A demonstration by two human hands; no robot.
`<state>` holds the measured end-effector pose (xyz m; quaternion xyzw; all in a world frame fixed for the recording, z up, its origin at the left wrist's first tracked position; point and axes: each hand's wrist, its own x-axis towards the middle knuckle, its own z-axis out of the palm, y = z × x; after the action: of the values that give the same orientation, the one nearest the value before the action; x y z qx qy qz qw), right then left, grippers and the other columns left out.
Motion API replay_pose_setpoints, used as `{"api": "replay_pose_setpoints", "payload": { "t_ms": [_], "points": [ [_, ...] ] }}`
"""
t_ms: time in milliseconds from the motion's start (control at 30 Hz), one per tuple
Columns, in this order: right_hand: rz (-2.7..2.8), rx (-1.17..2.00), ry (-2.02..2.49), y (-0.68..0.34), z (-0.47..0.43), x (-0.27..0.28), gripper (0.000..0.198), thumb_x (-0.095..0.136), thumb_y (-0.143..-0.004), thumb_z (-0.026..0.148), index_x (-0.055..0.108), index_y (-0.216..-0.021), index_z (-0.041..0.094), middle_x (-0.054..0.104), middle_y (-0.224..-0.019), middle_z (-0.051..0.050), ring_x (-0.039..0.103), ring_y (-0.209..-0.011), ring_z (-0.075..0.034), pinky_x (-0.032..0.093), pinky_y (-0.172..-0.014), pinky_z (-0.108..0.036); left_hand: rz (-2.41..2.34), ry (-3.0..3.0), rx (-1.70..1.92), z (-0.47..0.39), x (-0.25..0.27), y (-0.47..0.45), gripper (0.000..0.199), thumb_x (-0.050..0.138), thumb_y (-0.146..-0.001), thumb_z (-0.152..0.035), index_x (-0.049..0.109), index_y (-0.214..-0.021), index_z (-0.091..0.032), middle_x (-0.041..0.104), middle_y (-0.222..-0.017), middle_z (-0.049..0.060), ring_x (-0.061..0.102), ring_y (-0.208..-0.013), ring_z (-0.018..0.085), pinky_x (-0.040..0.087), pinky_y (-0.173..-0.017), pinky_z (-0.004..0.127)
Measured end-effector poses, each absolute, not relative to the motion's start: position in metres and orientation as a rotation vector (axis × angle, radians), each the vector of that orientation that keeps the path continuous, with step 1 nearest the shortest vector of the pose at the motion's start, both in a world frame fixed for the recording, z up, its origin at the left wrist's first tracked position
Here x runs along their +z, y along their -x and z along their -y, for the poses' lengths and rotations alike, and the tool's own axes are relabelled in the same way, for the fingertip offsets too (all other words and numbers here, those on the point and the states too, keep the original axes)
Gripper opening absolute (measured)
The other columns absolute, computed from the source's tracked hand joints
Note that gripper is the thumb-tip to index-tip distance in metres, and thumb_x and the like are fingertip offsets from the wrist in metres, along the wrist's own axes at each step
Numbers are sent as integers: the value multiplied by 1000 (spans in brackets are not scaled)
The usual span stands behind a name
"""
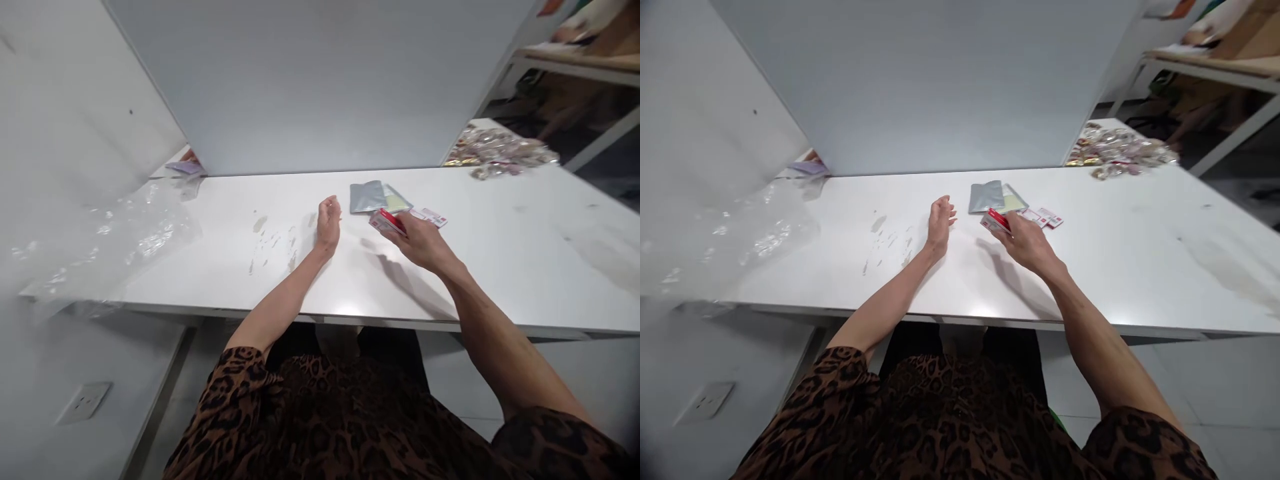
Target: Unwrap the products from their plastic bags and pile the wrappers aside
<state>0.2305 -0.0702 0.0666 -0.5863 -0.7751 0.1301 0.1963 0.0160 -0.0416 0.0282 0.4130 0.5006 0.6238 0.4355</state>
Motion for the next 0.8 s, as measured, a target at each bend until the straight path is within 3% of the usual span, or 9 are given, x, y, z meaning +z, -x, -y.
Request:
{"api": "replay_pose_setpoints", "payload": {
  "t_ms": [167, 333, 433, 533, 667, 800],
  "points": [
    [2144, 385, 1926, -303, 86, 57, 31, 60, -95, 49, 47, -81, 24, 68, -88, -11, 59, -77, -24, 39, -68, -34, -1273, -1245, 1560, 36, 12, -19, 35, 56, -108, -51, 61, -129, -23, 66, -130, 10, 63, -121, 20, 50, -110, 36],
    [1658, 698, 1918, -362, 74, 45, 34, 78, -80, 56, 66, -85, 24, 67, -74, -7, 60, -71, -25, 44, -66, -37, -1357, -1361, 1499, 36, 2, -17, 31, 57, -106, -43, 61, -129, -22, 66, -121, 8, 61, -110, 18, 50, -105, 33],
    [1296, 756, 1830, -402, 40, 47, 32, 88, -74, 47, 66, -80, 24, 62, -66, -7, 57, -63, -24, 45, -62, -40, -1424, -1403, 1432, 34, 0, -17, 29, 60, -103, -35, 61, -128, -20, 65, -119, 9, 61, -108, 18, 52, -101, 33],
    [1119, 647, 1882, -431, -13, 56, 27, 86, -81, 30, 60, -75, 24, 58, -61, -5, 53, -58, -20, 46, -61, -40, -1463, -1436, 1369, 32, 0, -18, 30, 62, -100, -32, 62, -129, -21, 66, -120, 9, 63, -108, 18, 54, -97, 33],
    [1029, 483, 1975, -446, -100, 64, 21, 78, -87, 14, 60, -79, 21, 54, -62, -1, 53, -58, -17, 50, -64, -39, -1482, -1534, 1305, 36, 0, -14, 34, 65, -99, -35, 63, -131, -25, 68, -127, 10, 66, -116, 21, 56, -103, 37],
    [1148, 270, 2021, -438, -190, 64, 11, 75, -89, 7, 73, -98, 2, 57, -66, -4, 53, -60, -15, 47, -61, -37, -1505, -1609, 1264, 43, 2, -10, 35, 65, -98, -38, 63, -132, -28, 70, -130, 10, 68, -118, 23, 57, -106, 41]
  ]
}}
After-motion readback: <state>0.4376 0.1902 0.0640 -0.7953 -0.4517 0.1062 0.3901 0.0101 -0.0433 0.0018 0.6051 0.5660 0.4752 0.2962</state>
